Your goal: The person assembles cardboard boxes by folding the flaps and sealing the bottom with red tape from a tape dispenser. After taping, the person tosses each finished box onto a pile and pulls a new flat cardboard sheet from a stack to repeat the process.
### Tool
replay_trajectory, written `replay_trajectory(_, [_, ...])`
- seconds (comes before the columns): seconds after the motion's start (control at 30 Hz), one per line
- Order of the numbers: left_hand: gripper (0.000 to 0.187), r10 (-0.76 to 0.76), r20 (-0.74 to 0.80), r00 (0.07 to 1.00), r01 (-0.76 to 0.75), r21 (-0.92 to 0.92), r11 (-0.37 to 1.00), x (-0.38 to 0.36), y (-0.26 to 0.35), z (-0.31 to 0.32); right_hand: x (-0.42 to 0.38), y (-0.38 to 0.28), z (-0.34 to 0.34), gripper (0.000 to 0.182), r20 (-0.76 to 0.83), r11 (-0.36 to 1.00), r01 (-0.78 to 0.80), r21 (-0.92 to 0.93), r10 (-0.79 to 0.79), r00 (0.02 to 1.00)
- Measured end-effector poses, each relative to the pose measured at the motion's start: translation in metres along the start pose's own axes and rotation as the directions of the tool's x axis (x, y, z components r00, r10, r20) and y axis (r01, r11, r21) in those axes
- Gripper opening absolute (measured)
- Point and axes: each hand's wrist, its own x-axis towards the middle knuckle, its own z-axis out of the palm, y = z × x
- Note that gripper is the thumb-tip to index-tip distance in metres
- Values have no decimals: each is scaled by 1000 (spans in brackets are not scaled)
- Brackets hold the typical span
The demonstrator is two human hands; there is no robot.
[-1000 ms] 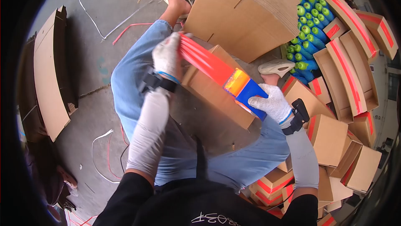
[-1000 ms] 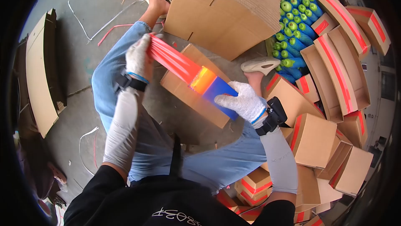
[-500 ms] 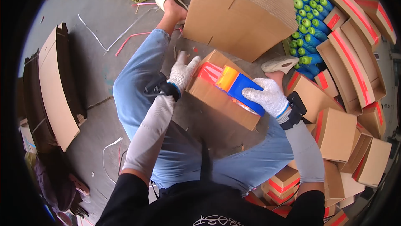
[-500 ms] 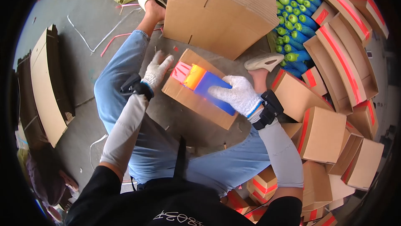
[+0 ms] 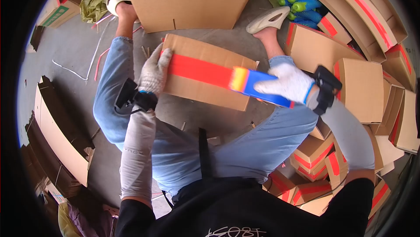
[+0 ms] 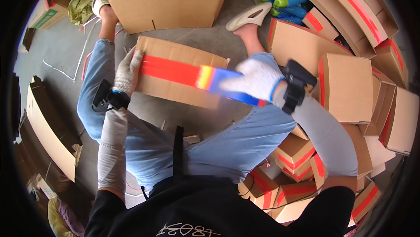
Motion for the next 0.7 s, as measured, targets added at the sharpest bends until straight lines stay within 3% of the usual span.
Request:
replay_trajectory(0.03, [58,-23,-22,999,22,-31,999,-2,1,1,-3,38,16,60,-69,983,81,162,-71,995])
replay_trajectory(0.07, [57,-46,-39,998,43,-59,997,-2,1,4,-13,33,5,64,69,983,-134,128,125,990])
replay_trajectory(0.1, [56,-62,-28,998,61,-47,997,0,-4,3,-13,60,16,57,-9,997,38,73,-37,999])
replay_trajectory(0.17, [54,-64,-11,998,63,-48,997,0,-1,0,26,128,55,58,-108,994,110,-26,-112,988])
replay_trajectory(0.2, [54,-51,-20,998,50,-57,997,-1,2,1,38,138,80,55,-296,998,59,21,-50,954])
replay_trajectory(0.27, [54,-41,-5,999,41,-53,998,0,0,-1,105,181,108,73,-203,987,-127,94,144,969])
replay_trajectory(0.33, [54,-100,23,995,101,-31,994,-1,5,-1,136,166,107,85,-86,980,-174,94,182,980])
replay_trajectory(0.4, [55,-97,44,994,93,80,992,-1,7,-5,163,159,114,90,-107,990,-90,104,101,989])
replay_trajectory(0.5, [52,-114,4,993,114,34,993,4,-7,-8,194,145,110,84,21,996,-91,25,91,996])
replay_trajectory(0.6, [49,-187,34,982,189,-136,972,5,-11,-7,205,144,104,78,50,997,-78,23,77,996])
replay_trajectory(0.7, [51,-95,21,995,97,-110,989,4,-7,-3,215,139,96,72,4,996,-70,54,70,998])
